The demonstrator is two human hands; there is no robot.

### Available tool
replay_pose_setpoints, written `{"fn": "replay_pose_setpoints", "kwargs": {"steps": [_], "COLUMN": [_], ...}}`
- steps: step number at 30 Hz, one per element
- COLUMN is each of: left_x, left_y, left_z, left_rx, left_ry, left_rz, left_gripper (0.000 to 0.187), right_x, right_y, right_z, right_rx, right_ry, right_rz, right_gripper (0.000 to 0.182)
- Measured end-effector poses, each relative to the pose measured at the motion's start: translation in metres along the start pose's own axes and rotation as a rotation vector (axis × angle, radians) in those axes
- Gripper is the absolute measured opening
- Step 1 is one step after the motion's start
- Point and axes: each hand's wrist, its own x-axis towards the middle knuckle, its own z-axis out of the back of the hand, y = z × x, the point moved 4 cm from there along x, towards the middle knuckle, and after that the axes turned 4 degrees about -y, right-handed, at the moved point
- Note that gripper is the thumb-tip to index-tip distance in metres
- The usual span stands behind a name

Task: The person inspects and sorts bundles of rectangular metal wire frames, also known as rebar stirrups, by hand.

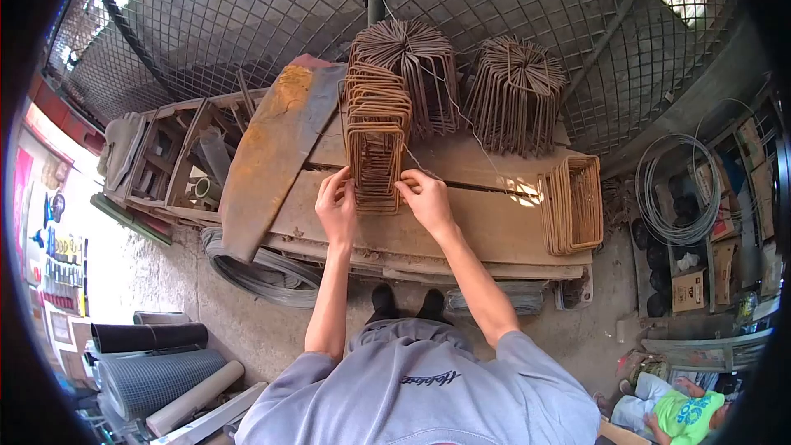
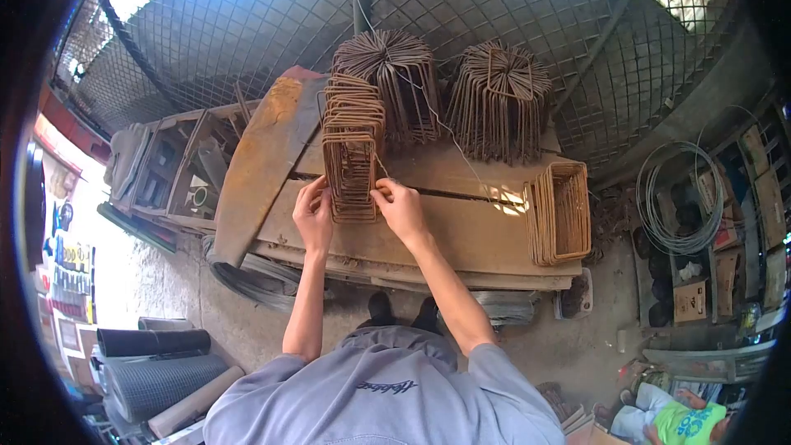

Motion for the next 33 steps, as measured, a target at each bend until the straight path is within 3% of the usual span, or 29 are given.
{"fn": "replay_pose_setpoints", "kwargs": {"steps": [8,12,15,20,23,25,30,33], "left_x": [-0.002,-0.02,-0.042,-0.093,-0.118,-0.128,-0.151,-0.164], "left_y": [-0.005,-0.026,-0.046,-0.076,-0.103,-0.122,-0.132,-0.14], "left_z": [-0.001,-0.005,-0.024,-0.096,-0.146,-0.179,-0.252,-0.275], "left_rx": [-0.006,0.01,-0.021,-0.176,-0.26,-0.253,-0.187,-0.169], "left_ry": [-0.003,-0.039,0.114,0.665,0.866,0.908,0.947,0.962], "left_rz": [0.019,-0.063,-0.16,-0.108,-0.063,-0.019,0.118,0.19], "left_gripper": [0.029,0.024,0.02,0.019,0.02,0.022,0.035,0.037], "right_x": [-0.001,0.0,-0.004,-0.028,-0.056,-0.073,-0.099,-0.102], "right_y": [0.01,0.023,0.024,0.027,0.011,0.0,-0.023,-0.029], "right_z": [0.01,0.055,0.115,0.236,0.298,0.328,0.356,0.37], "right_rx": [-0.033,-0.098,-0.138,-0.42,-0.574,-0.704,-0.646,-0.687], "right_ry": [0.008,-0.066,-0.212,-0.472,-0.622,-0.648,-0.621,-0.711], "right_rz": [0.015,0.018,-0.011,-0.018,-0.06,-0.112,-0.239,-0.207], "right_gripper": [0.025,0.026,0.023,0.022,0.027,0.033,0.031,0.029]}}
